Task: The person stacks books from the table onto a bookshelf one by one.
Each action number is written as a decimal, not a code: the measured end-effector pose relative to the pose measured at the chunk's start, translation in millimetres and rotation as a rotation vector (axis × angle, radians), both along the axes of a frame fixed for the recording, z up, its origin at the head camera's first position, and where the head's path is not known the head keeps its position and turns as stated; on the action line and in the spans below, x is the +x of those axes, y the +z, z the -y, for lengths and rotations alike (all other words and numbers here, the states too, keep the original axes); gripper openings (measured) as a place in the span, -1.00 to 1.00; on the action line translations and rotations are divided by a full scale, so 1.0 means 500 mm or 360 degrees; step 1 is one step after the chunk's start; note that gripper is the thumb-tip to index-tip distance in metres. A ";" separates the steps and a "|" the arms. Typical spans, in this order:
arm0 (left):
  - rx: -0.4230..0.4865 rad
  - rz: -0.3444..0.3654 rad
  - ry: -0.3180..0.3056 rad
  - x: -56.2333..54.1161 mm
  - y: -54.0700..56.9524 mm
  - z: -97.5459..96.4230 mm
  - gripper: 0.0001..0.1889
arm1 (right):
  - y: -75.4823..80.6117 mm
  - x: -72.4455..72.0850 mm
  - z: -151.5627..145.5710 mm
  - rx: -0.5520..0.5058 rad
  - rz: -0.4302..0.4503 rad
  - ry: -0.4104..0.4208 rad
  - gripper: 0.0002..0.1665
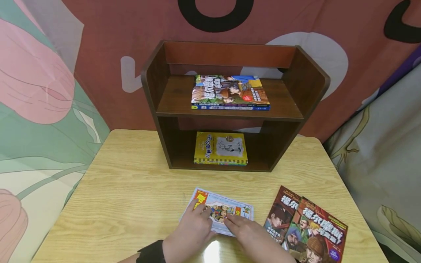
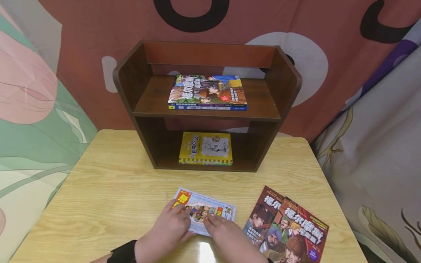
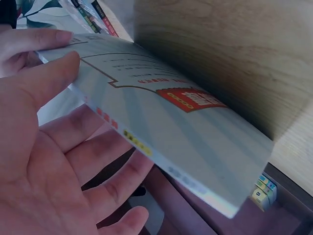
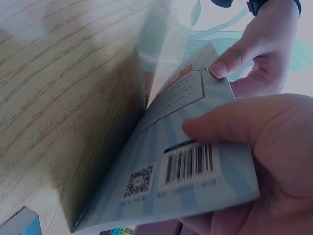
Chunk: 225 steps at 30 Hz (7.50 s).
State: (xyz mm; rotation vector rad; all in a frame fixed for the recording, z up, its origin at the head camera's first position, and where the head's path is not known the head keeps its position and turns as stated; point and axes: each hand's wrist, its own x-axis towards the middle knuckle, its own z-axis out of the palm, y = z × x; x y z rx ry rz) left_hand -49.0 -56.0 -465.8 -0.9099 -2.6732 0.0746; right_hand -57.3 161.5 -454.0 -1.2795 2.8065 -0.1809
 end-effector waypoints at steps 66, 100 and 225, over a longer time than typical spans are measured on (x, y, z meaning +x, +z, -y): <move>0.0102 0.0457 0.0034 -0.008 -0.035 0.029 -0.48 | -0.057 -0.045 -0.028 -0.0092 -0.0253 -0.0204 -0.18; 0.0346 -0.0024 -0.0013 -0.088 0.028 0.037 -0.46 | -0.001 -0.142 -0.026 -0.0570 -0.0729 -0.0153 -0.36; 0.0438 0.0508 0.0546 -0.384 -0.087 0.026 -0.46 | -0.081 -0.421 0.038 -0.0170 0.0083 -0.0708 -0.13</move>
